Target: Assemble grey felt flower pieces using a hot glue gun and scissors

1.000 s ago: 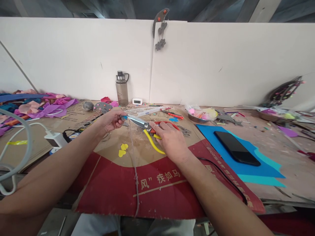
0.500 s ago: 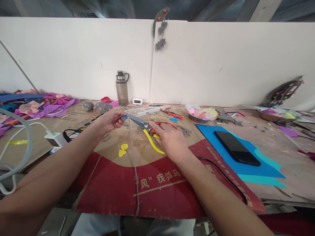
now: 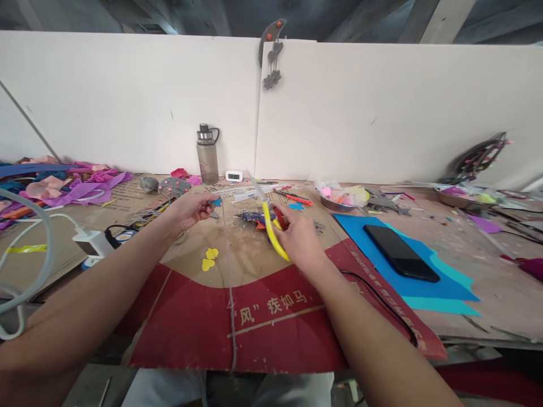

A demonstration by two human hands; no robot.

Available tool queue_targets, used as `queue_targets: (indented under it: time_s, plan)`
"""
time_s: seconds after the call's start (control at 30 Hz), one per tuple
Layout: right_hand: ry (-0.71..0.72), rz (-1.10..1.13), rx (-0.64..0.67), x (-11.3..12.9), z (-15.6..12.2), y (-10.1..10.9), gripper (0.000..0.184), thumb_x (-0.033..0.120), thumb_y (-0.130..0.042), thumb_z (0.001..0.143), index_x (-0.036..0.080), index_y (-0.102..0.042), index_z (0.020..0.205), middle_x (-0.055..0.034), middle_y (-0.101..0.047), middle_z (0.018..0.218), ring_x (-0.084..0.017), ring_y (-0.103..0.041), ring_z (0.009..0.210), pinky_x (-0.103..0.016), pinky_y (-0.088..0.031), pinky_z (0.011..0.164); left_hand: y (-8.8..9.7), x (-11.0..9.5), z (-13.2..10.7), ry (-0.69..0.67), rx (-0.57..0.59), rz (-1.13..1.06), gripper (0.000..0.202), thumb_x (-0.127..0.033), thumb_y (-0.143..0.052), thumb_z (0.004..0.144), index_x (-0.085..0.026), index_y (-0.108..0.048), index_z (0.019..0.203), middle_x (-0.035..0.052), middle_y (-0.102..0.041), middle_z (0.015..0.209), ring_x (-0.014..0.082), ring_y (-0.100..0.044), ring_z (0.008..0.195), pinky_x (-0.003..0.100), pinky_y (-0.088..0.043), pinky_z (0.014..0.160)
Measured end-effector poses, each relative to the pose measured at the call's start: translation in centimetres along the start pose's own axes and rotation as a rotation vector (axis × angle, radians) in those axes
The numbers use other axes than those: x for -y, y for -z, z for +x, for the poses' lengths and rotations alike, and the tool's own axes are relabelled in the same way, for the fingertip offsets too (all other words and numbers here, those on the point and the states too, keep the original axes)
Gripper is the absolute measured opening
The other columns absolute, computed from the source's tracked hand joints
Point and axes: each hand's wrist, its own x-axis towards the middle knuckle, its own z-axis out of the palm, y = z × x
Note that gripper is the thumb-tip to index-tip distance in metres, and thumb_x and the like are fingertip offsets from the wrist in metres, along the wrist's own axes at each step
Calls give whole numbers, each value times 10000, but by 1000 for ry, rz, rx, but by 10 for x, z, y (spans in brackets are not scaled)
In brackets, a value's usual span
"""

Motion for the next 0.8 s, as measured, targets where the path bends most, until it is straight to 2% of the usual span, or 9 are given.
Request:
queue_targets:
  time_s: [0.07,0.13,0.27,0.37,0.47,0.63,0.7,0.8]
  plan:
    - [-106,-42,-30,-8,5,8,460,283,-540,791,191,-627,1234,-65,-727,919,-205,-643,713,-303,-472,622,-1,2,0,-55,18,5,142,-160,-718,631,-126,-583,604,-25,-482,473,39,-403,399,134,-257,346]
    - [-198,-147,-6,-20,8,17,435,294,-543,776,189,-656,1182,-78,-724,896,-217,-642,713,-304,-449,610,-2,3,0,-102,75,20,185,-182,-736,635,-129,-566,585,-27,-474,474,35,-398,406,133,-245,351]
    - [-337,-371,90,-47,9,26,417,365,-589,732,189,-668,1101,-109,-720,887,-254,-652,752,-301,-405,592,-2,3,-3,-150,163,64,216,-236,-759,648,-125,-578,605,-25,-484,493,28,-391,421,133,-252,367]
    - [-406,-470,217,-61,9,28,402,407,-597,721,196,-669,1055,-122,-717,910,-277,-660,801,-298,-382,589,-3,2,-4,-164,171,92,212,-263,-771,648,-116,-619,653,-26,-497,522,27,-402,437,136,-266,378]
    - [-448,-513,283,-62,9,31,392,398,-584,731,207,-663,1064,-127,-708,987,-287,-660,874,-299,-382,607,-3,3,-2,-182,153,100,229,-281,-779,641,-118,-619,658,-24,-512,542,29,-418,452,140,-249,377]
    - [-537,-555,252,-55,10,38,412,424,-549,772,196,-633,1104,-156,-687,1044,-306,-653,927,-320,-402,628,1,6,2,-225,154,90,210,-264,-772,649,-119,-624,679,-30,-511,550,24,-412,445,143,-205,367]
    - [-573,-584,308,-57,10,39,378,396,-541,776,179,-630,1073,-161,-683,1049,-304,-650,941,-321,-409,635,2,7,3,-227,154,91,194,-246,-766,657,-118,-623,686,-30,-510,534,24,-408,432,144,-214,368]
    - [-581,-606,447,-63,9,39,287,315,-560,760,162,-639,990,-164,-689,1004,-302,-647,935,-337,-430,678,1,8,2,-207,171,85,173,-228,-752,678,-122,-616,689,-22,-527,512,35,-429,420,155,-296,393]
